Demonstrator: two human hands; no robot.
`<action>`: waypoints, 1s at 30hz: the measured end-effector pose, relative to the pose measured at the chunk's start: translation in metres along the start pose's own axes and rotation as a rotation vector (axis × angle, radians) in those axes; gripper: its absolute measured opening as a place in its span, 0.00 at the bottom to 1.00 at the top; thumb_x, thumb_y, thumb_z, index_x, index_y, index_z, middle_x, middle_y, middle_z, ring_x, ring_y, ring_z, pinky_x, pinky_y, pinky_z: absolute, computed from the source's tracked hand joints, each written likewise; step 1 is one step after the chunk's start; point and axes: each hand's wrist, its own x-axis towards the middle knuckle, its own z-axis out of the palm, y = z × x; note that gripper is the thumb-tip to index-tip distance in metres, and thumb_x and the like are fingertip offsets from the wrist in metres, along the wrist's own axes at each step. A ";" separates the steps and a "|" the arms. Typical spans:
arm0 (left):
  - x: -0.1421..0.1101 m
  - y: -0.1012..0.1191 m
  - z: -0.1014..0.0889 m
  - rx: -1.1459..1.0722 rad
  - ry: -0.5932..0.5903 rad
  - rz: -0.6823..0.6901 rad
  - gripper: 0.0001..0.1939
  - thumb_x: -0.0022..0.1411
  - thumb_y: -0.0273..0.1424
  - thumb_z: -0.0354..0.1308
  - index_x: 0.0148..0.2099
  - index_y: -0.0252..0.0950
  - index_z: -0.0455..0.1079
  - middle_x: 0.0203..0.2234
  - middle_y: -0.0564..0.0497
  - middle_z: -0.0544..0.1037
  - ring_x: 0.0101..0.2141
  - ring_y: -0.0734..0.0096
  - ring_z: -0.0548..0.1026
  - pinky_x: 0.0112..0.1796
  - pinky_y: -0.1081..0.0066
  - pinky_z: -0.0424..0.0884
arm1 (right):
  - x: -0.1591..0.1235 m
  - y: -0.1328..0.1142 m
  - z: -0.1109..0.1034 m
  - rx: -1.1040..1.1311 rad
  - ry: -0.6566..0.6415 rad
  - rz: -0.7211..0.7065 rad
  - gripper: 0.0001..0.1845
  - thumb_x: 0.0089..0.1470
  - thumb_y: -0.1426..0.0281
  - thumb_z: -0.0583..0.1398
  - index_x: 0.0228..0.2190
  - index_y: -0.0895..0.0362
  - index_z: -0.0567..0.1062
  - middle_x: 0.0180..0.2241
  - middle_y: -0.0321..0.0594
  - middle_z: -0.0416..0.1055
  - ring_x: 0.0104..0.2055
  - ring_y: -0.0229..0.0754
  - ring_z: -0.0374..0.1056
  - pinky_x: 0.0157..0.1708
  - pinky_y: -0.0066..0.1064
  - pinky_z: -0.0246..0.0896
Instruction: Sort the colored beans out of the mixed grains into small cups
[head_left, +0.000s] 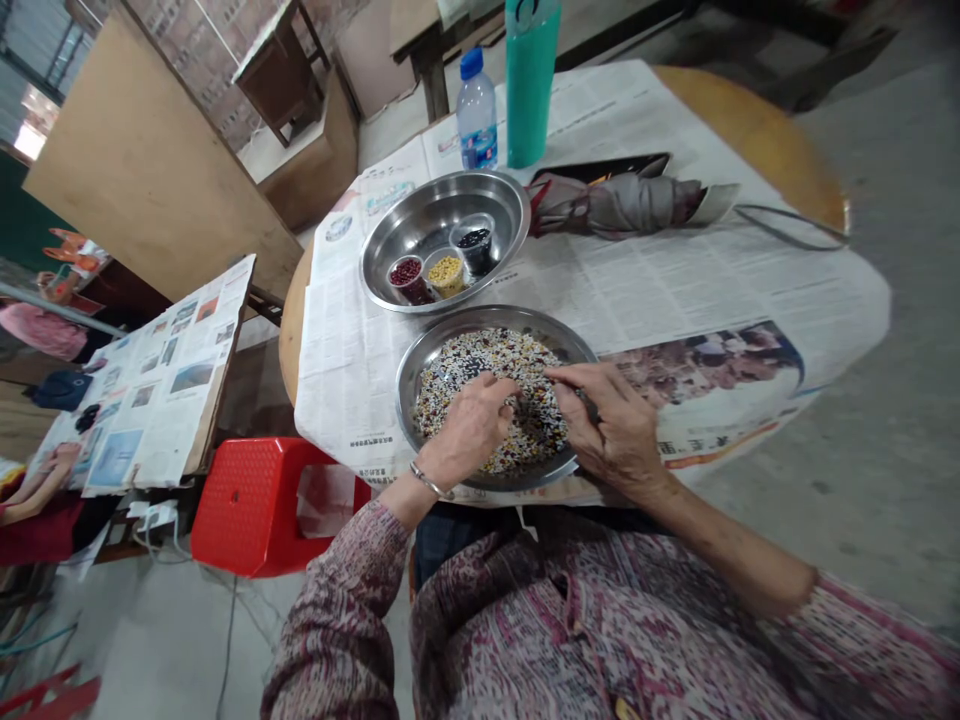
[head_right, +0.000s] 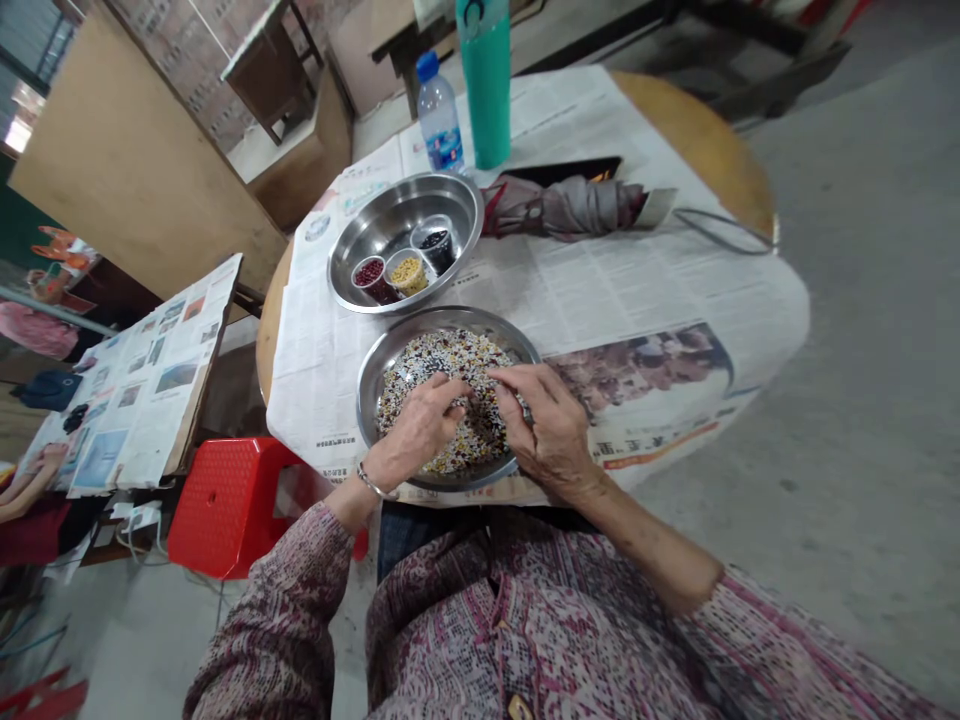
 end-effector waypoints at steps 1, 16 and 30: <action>-0.003 0.002 0.000 -0.021 -0.018 0.038 0.11 0.70 0.20 0.53 0.50 0.36 0.73 0.43 0.47 0.75 0.46 0.63 0.76 0.52 0.59 0.77 | 0.000 0.000 0.000 -0.009 0.011 -0.012 0.14 0.65 0.71 0.56 0.48 0.51 0.78 0.42 0.44 0.79 0.44 0.48 0.76 0.48 0.42 0.73; 0.012 -0.010 -0.011 0.372 0.006 0.065 0.16 0.74 0.21 0.47 0.56 0.36 0.71 0.50 0.45 0.74 0.52 0.62 0.71 0.52 0.62 0.76 | 0.001 -0.001 0.001 -0.020 0.030 0.013 0.12 0.65 0.69 0.56 0.46 0.51 0.78 0.41 0.45 0.79 0.44 0.48 0.76 0.47 0.43 0.72; -0.082 -0.033 -0.003 0.066 0.402 0.038 0.09 0.74 0.25 0.52 0.45 0.39 0.74 0.38 0.51 0.80 0.42 0.68 0.78 0.53 0.61 0.74 | -0.003 0.003 0.000 -0.011 -0.035 -0.006 0.13 0.65 0.70 0.56 0.46 0.50 0.79 0.41 0.45 0.79 0.44 0.49 0.76 0.48 0.44 0.72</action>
